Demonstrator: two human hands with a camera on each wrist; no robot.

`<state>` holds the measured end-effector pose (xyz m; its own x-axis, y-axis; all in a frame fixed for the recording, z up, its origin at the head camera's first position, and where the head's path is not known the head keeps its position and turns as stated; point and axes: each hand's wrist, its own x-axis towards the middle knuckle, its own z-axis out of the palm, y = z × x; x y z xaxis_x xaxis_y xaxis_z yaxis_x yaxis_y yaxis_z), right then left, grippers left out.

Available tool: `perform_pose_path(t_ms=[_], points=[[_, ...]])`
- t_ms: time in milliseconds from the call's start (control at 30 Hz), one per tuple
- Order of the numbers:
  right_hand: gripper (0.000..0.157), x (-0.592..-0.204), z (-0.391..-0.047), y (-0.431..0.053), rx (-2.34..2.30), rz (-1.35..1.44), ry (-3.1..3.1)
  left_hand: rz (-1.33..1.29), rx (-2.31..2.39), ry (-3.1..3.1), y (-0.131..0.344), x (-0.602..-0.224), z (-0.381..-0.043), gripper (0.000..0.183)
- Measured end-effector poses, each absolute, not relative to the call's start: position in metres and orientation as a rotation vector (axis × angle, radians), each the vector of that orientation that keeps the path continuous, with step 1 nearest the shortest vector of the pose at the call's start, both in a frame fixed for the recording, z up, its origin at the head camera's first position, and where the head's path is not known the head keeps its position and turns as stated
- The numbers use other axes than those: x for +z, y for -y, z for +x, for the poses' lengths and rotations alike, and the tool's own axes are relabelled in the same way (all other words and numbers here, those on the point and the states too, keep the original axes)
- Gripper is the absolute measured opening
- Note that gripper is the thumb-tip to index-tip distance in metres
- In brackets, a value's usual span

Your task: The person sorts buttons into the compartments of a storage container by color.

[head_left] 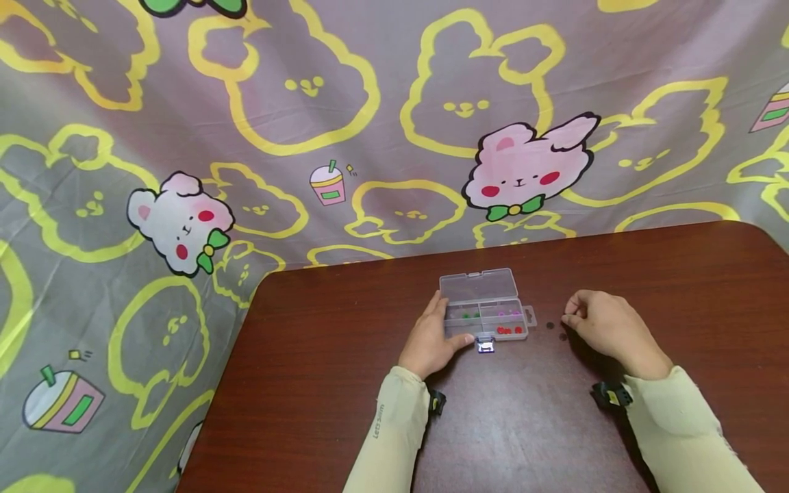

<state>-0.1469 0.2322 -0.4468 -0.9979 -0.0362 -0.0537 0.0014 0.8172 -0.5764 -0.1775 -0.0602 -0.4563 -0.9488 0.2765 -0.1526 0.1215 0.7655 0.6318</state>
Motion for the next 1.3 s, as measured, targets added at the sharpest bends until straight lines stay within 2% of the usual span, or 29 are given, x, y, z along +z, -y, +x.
perform_pose_path(t_ms=[1300], points=[[0.010, -0.431, -0.150, -0.192, -0.978, -0.110, -2.993, 0.315, 0.942, -2.736, 0.061, -0.457, -0.178, 0.085]])
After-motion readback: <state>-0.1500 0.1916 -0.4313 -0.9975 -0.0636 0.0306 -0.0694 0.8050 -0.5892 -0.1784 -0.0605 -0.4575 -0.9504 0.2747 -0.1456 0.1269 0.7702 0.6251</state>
